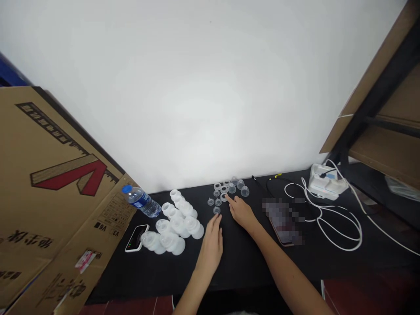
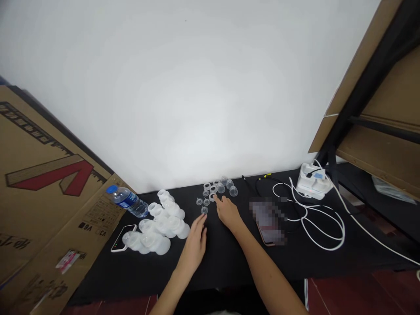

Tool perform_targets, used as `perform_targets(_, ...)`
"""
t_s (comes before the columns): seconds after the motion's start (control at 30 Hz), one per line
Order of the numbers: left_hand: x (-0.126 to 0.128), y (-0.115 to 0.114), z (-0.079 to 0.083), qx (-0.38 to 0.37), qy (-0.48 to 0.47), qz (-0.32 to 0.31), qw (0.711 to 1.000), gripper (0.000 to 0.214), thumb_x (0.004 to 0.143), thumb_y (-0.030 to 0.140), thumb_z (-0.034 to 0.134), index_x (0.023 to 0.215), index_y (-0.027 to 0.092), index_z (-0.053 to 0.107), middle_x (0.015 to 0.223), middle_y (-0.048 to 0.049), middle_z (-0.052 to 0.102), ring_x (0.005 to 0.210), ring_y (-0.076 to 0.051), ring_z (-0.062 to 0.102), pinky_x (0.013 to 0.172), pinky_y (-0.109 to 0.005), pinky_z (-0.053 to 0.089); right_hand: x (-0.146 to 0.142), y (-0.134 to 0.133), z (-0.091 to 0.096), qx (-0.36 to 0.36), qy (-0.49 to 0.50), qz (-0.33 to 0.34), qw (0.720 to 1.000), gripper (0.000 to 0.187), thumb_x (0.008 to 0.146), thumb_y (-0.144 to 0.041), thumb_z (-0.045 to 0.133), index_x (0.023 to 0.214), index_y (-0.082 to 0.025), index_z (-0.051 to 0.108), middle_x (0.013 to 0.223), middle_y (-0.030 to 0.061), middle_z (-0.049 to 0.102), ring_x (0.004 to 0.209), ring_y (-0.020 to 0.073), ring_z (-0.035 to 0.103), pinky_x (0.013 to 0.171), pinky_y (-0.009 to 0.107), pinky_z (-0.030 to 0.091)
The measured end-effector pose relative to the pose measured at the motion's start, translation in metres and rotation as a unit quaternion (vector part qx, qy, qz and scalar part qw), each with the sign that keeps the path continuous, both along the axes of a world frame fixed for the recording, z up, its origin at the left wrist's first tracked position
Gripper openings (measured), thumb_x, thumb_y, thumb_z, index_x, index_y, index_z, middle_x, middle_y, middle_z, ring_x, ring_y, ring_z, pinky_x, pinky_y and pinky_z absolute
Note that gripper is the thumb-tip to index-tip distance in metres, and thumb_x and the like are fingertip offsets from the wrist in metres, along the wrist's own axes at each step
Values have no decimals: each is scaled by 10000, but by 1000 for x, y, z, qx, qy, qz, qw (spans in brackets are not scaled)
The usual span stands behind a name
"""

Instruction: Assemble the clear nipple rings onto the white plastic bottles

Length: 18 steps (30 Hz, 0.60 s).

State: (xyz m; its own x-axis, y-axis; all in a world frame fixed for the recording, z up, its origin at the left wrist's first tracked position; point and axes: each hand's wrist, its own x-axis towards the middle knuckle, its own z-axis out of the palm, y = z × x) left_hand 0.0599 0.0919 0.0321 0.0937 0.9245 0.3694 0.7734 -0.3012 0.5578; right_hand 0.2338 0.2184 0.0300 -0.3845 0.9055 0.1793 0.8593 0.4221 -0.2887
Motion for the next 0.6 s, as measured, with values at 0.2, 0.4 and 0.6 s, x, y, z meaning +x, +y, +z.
perform_targets(0.2,11,77,4,36,143,104,984,280,1064,155,504,1316,155,624,1186,-149,678,1161,-307,702,1006,-469,627,12,-5,-8,74,46,11,996,324,1088,-189,590,1385,-213,718,1102,115,675,1048,277,651,950,362,550)
perform_targets(0.4,15,86,-10,-5,154,130,979,176,1043,105,517,1146,140,655,1145,-158,656,1048,-298,713,902,-423,614,9,-1,-9,100,52,40,993,445,1056,-178,634,1496,-237,661,1113,126,659,1027,306,624,942,419,560)
perform_targets(0.6,6,84,-13,-16,50,14,999,186,1022,150,630,1198,199,667,1136,-102,687,1094,-287,706,996,-451,594,15,-4,-8,83,88,40,992,367,1097,-206,545,1424,-238,709,1124,134,639,1075,316,608,1002,446,542)
